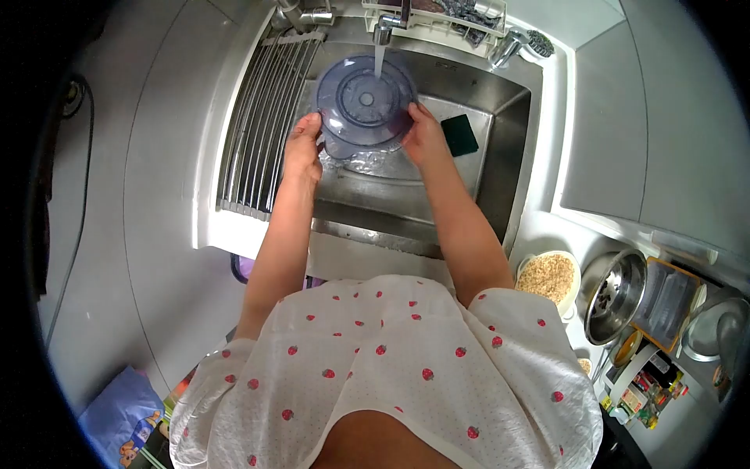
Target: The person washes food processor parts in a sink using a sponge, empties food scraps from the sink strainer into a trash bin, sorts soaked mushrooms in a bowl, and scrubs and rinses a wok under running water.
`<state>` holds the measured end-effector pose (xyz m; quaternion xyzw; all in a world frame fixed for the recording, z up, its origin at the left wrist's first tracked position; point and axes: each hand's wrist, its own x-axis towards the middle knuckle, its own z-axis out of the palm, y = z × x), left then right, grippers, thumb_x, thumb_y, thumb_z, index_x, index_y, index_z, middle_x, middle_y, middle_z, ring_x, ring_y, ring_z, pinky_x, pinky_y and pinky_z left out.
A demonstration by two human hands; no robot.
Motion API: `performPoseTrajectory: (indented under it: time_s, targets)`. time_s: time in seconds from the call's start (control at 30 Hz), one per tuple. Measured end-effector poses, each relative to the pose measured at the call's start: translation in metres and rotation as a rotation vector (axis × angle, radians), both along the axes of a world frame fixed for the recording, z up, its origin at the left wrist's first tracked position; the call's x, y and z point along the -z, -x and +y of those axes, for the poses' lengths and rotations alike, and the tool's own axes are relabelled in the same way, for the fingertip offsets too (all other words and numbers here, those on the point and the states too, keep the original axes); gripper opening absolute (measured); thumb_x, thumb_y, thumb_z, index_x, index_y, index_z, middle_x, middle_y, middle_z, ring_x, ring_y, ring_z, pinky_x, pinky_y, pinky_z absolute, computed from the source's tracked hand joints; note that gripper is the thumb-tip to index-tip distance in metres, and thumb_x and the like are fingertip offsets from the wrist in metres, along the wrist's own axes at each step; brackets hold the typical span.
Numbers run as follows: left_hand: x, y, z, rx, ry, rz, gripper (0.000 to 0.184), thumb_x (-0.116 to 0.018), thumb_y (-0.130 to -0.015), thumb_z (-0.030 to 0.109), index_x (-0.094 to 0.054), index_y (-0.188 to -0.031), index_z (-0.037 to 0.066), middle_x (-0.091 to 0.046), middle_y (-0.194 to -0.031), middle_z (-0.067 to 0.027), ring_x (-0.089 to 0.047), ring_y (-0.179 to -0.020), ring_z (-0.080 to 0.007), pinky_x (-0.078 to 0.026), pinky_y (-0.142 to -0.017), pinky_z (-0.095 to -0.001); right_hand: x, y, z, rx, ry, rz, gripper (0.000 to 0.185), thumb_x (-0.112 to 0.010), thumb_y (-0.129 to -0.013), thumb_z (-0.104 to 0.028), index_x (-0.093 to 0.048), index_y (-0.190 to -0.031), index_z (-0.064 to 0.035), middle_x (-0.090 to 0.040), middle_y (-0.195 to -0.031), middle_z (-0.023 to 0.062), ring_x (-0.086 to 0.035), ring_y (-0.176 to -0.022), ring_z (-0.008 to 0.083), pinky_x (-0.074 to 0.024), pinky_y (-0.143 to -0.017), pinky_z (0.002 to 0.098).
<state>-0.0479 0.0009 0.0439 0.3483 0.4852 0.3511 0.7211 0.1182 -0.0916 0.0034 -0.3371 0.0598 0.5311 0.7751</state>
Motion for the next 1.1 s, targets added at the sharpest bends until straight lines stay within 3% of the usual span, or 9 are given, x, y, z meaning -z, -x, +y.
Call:
performPoseTrajectory:
  time_s: [0.23,0.4,0.5,0.57,0.63,0.77,0.97,1.03,1.1]
  targets:
    - [0.014,0.002,0.011,-0.113,0.183,-0.065,0.016,-0.049,-0.087,0.018,-0.052,-0.098,0.007,-0.056,-0.091,-0.0027,-0.051,-0.082,-0.0132,-0.039,-0.070,-0.0283,-0.033,-0.007,0.027,-0.083,0.123,-0.263,0.028,-0.048,-0.085,-0.011,-0.046,-0.111,-0.0026,-0.054,-0.099,0.0053,-0.053,-0.089,0.0174,-0.0431,-0.078,0.0326]
    - [0.064,-0.015,0.007,0.090,0.218,-0.081,0.013,-0.048,-0.086,0.020,-0.055,-0.091,0.011,-0.055,-0.072,0.0014,-0.049,-0.059,-0.0097,-0.038,-0.047,-0.0211,-0.041,-0.024,0.004,-0.028,0.281,-0.723,0.023,-0.052,-0.082,-0.011,-0.054,-0.102,-0.0008,-0.058,-0.085,0.0038,-0.056,-0.071,0.0112,-0.0448,-0.062,0.0218]
    - [0.060,-0.027,-0.011,0.198,0.344,-0.106,0.012,-0.050,-0.085,0.019,-0.055,-0.093,0.012,-0.054,-0.071,0.0022,-0.049,-0.057,-0.0090,-0.040,-0.050,-0.0231,-0.060,-0.028,-0.015,0.001,0.352,-0.875,0.019,-0.051,-0.082,-0.010,-0.056,-0.098,-0.0001,-0.059,-0.080,0.0024,-0.056,-0.069,0.0103,-0.0441,-0.060,0.0203]
    - [0.052,-0.031,-0.019,0.255,0.367,-0.079,0.015,-0.052,-0.083,0.019,-0.054,-0.096,0.012,-0.055,-0.074,0.0026,-0.049,-0.061,-0.0084,-0.040,-0.053,-0.0243,-0.066,-0.029,-0.023,-0.014,0.373,-0.828,0.018,-0.052,-0.081,-0.010,-0.056,-0.095,0.0002,-0.059,-0.080,0.0022,-0.056,-0.070,0.0094,-0.0439,-0.060,0.0199]
    - [0.049,-0.034,-0.020,0.281,0.300,0.141,0.018,-0.054,-0.082,0.021,-0.054,-0.098,0.012,-0.055,-0.079,0.0040,-0.049,-0.068,-0.0077,-0.039,-0.057,-0.0244,-0.071,-0.025,-0.027,0.047,0.298,-0.872,0.019,-0.052,-0.081,-0.011,-0.056,-0.095,0.0008,-0.059,-0.080,0.0027,-0.056,-0.071,0.0096,-0.0444,-0.060,0.0207]
    - [0.031,-0.013,-0.013,0.239,0.220,0.169,0.020,-0.057,-0.081,0.021,-0.054,-0.099,0.013,-0.055,-0.082,0.0055,-0.048,-0.073,-0.0073,-0.039,-0.059,-0.0230,-0.051,-0.028,-0.029,-0.013,0.270,-0.691,0.023,-0.052,-0.081,-0.011,-0.054,-0.100,0.0019,-0.059,-0.083,0.0037,-0.056,-0.072,0.0099,-0.0447,-0.061,0.0215]
    - [0.019,0.022,0.009,0.176,0.117,-0.097,0.017,-0.056,-0.082,0.016,-0.053,-0.098,0.013,-0.055,-0.081,0.0060,-0.048,-0.070,-0.0059,-0.039,-0.058,-0.0204,-0.030,-0.013,-0.013,-0.098,0.399,-0.468,0.027,-0.051,-0.080,-0.011,-0.052,-0.106,-0.0016,-0.056,-0.087,0.0038,-0.053,-0.073,0.0133,-0.0426,-0.063,0.0273]
    - [0.011,0.023,0.013,0.158,0.118,-0.156,0.016,-0.051,-0.084,0.012,-0.052,-0.101,0.010,-0.057,-0.083,0.0028,-0.051,-0.071,-0.0074,-0.042,-0.060,-0.0218,-0.020,-0.014,0.000,-0.267,0.302,-0.412,0.029,-0.049,-0.081,-0.010,-0.049,-0.109,-0.0024,-0.055,-0.090,0.0050,-0.053,-0.077,0.0155,-0.0436,-0.064,0.0311]
    - [0.010,0.021,0.017,0.104,0.046,-0.254,0.019,-0.047,-0.086,0.007,-0.050,-0.104,0.005,-0.058,-0.088,-0.0019,-0.054,-0.076,-0.0099,-0.046,-0.064,-0.0244,-0.019,-0.012,0.013,-0.272,0.274,-0.393,0.028,-0.049,-0.081,-0.010,-0.050,-0.109,-0.0025,-0.055,-0.091,0.0056,-0.053,-0.078,0.0159,-0.0437,-0.064,0.0316]
